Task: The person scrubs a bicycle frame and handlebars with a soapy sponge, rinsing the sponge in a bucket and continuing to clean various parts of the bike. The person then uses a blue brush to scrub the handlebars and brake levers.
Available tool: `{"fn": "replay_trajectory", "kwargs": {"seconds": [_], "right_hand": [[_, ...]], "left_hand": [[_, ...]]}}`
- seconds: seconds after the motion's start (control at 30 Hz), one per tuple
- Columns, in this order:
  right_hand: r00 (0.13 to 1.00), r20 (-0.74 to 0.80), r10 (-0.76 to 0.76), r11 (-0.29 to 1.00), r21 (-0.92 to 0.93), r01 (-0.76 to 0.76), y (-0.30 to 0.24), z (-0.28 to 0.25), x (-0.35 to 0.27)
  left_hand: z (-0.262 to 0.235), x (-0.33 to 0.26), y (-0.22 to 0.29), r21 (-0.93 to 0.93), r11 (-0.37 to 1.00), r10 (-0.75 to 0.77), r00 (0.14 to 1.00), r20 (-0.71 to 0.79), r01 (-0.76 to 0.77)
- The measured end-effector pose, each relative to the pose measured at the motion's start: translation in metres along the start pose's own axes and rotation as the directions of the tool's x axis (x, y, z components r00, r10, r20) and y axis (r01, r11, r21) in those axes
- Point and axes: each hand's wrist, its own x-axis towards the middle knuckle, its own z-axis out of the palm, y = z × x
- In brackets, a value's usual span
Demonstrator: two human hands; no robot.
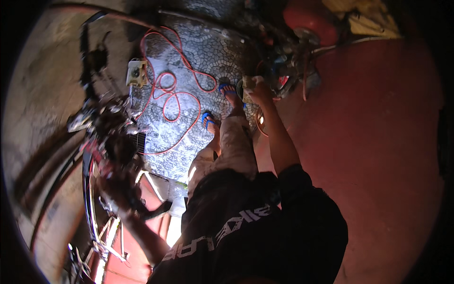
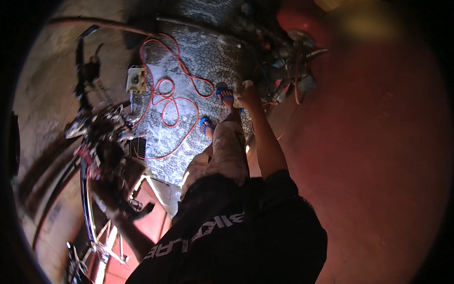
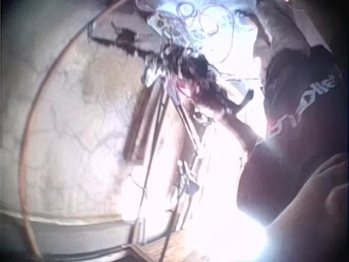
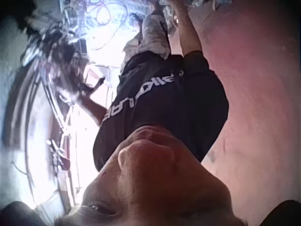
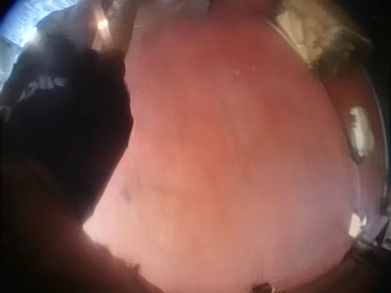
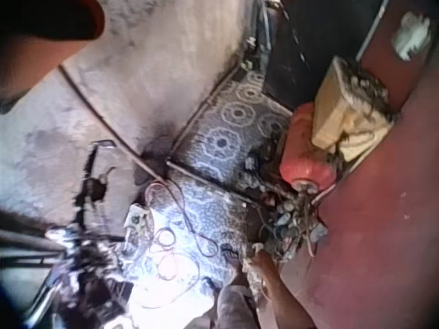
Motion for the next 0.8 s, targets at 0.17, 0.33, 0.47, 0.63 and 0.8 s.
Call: {"fn": "replay_trajectory", "kwargs": {"seconds": [0.17,0.33,0.47,0.63,0.8], "right_hand": [[0.963,-0.126,0.239,0.964,-0.086,-0.251,0.176,0.115,0.044],[0.916,-0.055,0.397,0.779,0.548,-0.305,0.315,0.212,0.119],[0.952,-0.062,0.299,0.849,-0.438,-0.295,0.374,0.262,0.174],[0.974,-0.094,0.208,0.734,-0.642,-0.219,0.446,0.317,0.212],[0.986,0.029,0.166,0.674,-0.733,-0.092,0.451,0.339,0.237]], "left_hand": [[-0.013,0.026,-0.024,0.245,0.969,0.065,0.975,-0.211,-0.012],[-0.007,0.087,-0.087,0.344,0.936,0.022,0.964,-0.264,0.073],[-0.002,0.110,-0.153,0.371,0.920,0.020,0.933,-0.360,0.123],[-0.007,0.150,-0.216,0.360,0.911,-0.044,0.916,-0.398,0.200],[-0.012,0.165,-0.244,0.357,0.903,-0.072,0.905,-0.420,0.238]]}}
